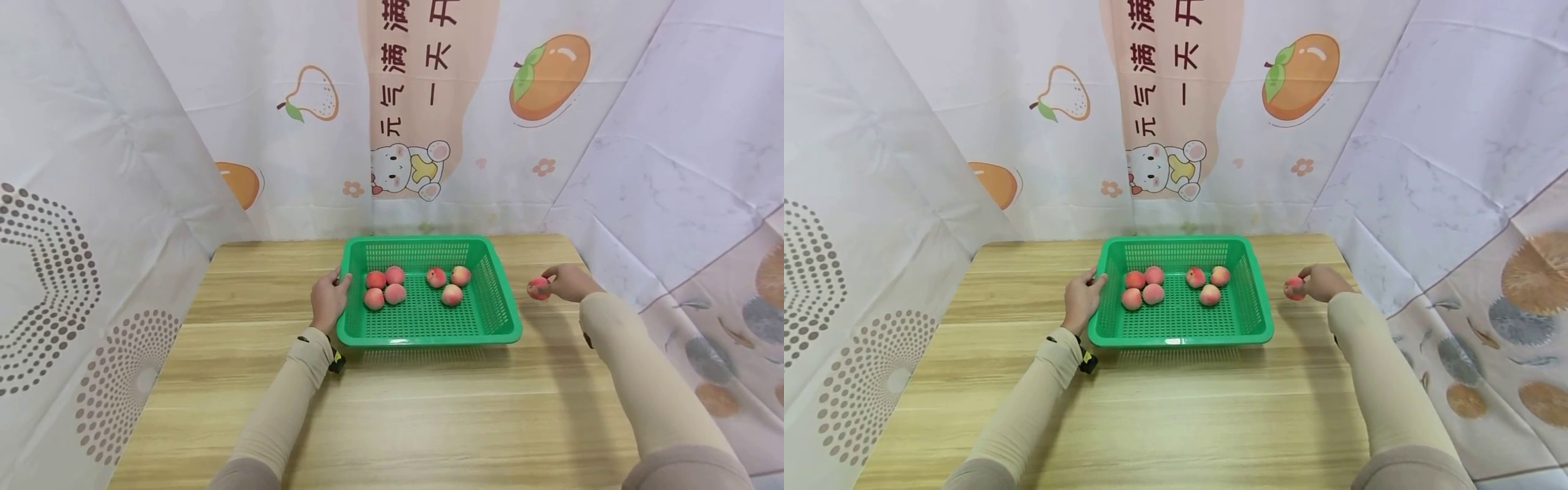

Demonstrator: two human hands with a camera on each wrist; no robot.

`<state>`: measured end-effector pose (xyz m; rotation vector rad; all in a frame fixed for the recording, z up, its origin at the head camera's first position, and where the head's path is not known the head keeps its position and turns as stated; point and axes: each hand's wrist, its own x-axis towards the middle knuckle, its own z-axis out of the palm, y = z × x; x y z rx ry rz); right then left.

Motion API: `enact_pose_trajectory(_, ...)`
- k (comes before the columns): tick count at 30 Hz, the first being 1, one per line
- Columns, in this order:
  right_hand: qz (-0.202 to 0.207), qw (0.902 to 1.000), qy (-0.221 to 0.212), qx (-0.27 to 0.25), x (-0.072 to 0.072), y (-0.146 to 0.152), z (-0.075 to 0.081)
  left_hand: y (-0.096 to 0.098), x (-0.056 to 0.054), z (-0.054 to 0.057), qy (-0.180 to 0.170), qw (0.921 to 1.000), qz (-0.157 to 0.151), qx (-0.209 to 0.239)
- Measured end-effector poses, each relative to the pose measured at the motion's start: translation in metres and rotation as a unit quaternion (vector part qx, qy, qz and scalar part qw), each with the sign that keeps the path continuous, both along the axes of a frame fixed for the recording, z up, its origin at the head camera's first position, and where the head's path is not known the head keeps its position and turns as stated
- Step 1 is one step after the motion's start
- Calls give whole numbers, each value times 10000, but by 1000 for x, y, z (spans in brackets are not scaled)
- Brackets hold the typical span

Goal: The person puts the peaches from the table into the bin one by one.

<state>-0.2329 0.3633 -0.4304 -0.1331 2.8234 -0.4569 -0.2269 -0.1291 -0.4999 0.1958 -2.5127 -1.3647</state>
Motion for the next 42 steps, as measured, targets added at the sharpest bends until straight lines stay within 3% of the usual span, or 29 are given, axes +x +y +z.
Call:
enact_pose_trajectory(12,-30,9996,244,-148,-22,-26,27,0,0,0,-16,10000,84,14)
enact_pose_trajectory(19,12,9996,270,-101,-28,-50,45,-1,0,0,-31,10000,81,10)
enact_pose_trajectory(25,38,9988,224,-428,-34,-67,54,0,0,0,-88,9999,89,16)
enact_pose_trajectory(34,256,9983,430,-303,-39,-92,55,-2,1,1,-145,9998,90,57)
enact_pose_trajectory(42,601,9979,219,-37,-44,-115,48,-2,-2,-2,-129,9999,40,49)
